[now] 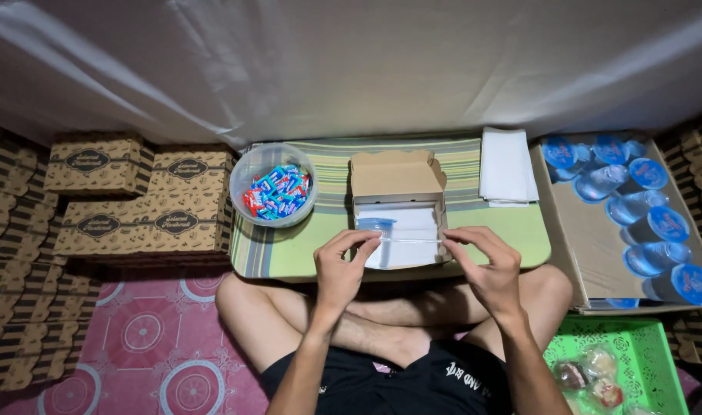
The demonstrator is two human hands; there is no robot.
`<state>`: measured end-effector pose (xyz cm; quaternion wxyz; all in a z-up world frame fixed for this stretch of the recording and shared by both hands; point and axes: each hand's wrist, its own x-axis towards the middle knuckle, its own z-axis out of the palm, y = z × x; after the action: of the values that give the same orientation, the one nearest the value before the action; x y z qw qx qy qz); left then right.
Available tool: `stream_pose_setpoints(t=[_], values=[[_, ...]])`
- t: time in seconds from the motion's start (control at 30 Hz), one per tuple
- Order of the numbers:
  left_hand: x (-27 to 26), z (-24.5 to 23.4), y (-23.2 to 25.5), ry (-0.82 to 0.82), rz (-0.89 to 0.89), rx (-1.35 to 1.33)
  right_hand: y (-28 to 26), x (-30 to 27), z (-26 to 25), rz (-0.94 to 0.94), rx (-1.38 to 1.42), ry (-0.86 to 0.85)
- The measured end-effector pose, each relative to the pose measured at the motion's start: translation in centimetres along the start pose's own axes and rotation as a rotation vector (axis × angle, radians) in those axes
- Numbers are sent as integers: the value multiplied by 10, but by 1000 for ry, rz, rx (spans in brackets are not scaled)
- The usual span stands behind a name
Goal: Packing snack boxes with a cup of water, a milk sachet, and a bun, then folding the box closed.
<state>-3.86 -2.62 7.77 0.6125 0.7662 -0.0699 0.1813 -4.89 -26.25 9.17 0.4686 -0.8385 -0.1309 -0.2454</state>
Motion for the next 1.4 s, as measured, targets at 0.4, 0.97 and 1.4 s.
stream_pose_setpoints(t=[0.4, 0.97, 1.4], values=[[-2, -2, 1, 6, 12, -174, 27, -10, 26, 152, 384, 134], [0, -2, 5, 48, 201, -83, 31, -16, 31, 472, 522, 161], [3, 5, -13, 50, 79, -177, 34, -11, 28, 335, 353, 11]])
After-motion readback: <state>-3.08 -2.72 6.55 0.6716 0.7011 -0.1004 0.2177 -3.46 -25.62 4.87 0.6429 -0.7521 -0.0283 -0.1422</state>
